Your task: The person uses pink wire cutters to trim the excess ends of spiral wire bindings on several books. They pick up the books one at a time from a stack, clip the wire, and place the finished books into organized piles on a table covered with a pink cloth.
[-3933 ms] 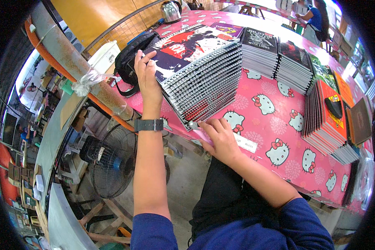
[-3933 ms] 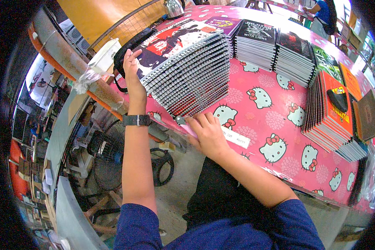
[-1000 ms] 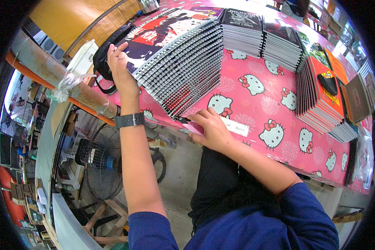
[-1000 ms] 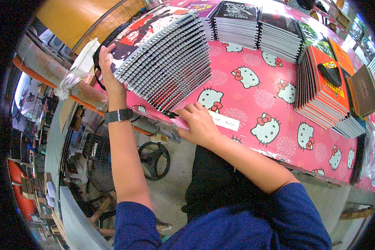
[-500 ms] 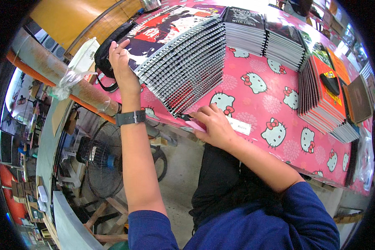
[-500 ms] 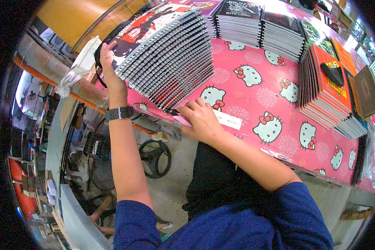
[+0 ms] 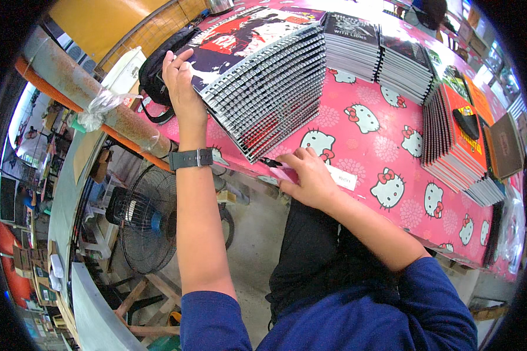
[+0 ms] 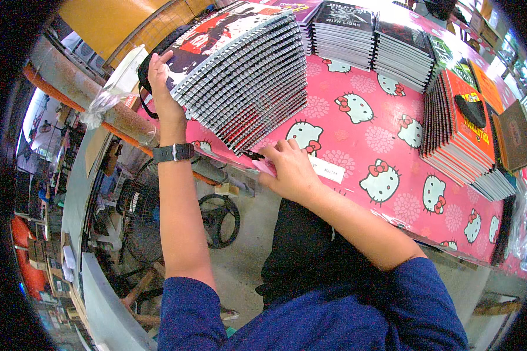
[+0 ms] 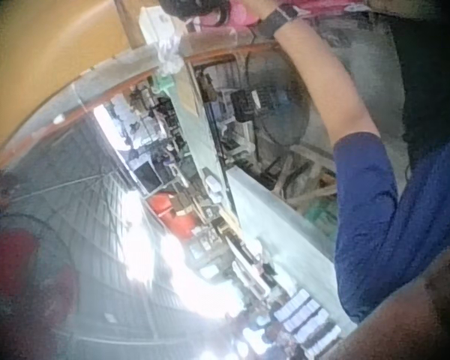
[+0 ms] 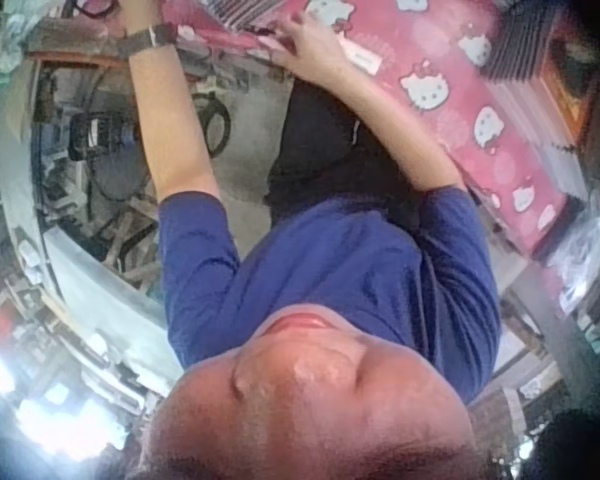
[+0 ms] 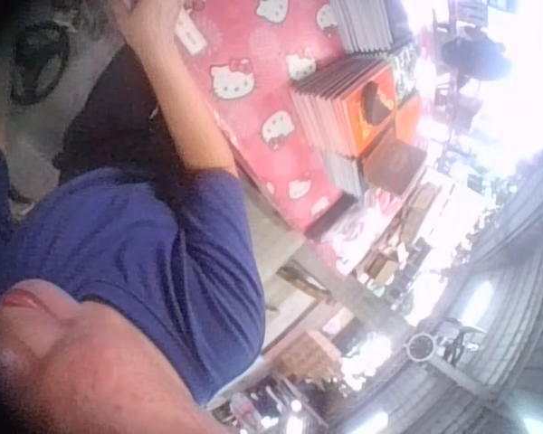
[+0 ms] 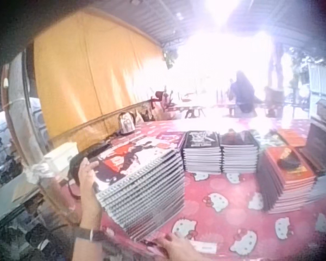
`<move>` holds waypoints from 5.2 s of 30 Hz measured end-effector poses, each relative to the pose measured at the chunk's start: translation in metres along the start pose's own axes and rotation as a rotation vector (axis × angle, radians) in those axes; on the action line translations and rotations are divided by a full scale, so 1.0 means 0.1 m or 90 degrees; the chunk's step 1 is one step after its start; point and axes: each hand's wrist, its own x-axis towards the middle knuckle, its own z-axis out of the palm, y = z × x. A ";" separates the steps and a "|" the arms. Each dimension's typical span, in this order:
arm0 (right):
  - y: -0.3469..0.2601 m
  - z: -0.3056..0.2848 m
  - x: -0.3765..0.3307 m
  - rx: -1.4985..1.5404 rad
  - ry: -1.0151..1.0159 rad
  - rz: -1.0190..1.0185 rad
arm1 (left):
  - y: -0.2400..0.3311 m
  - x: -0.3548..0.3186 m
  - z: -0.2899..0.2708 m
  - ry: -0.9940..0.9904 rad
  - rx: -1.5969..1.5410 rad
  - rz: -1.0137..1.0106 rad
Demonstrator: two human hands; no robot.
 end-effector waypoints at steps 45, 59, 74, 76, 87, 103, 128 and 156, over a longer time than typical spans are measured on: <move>-0.07 0.12 0.09 -0.054 -0.007 -0.090 | 0.08 -0.03 -0.02 0.034 0.008 0.006; -0.02 -0.17 0.50 0.225 -0.343 0.212 | 0.03 -0.03 -0.04 0.037 -0.008 0.020; -0.04 0.10 0.23 0.023 -0.116 -0.036 | 0.02 -0.04 -0.01 0.041 0.006 0.010; 0.01 0.01 0.46 0.067 -0.271 0.082 | 0.02 -0.03 0.01 0.033 -0.004 0.015; -0.08 -0.37 0.18 -0.039 -0.288 0.062 | -0.07 0.02 0.05 0.001 0.065 0.103; 0.83 -1.52 -1.88 -0.234 0.372 0.288 | -0.92 -0.63 -0.33 -0.331 -0.272 -0.534; 1.15 0.05 1.41 0.571 0.226 0.239 | -0.95 -0.66 0.30 -0.316 0.026 -0.321; 1.68 -0.35 1.99 0.230 0.255 0.291 | -1.17 -0.45 0.24 -0.350 -0.215 -0.509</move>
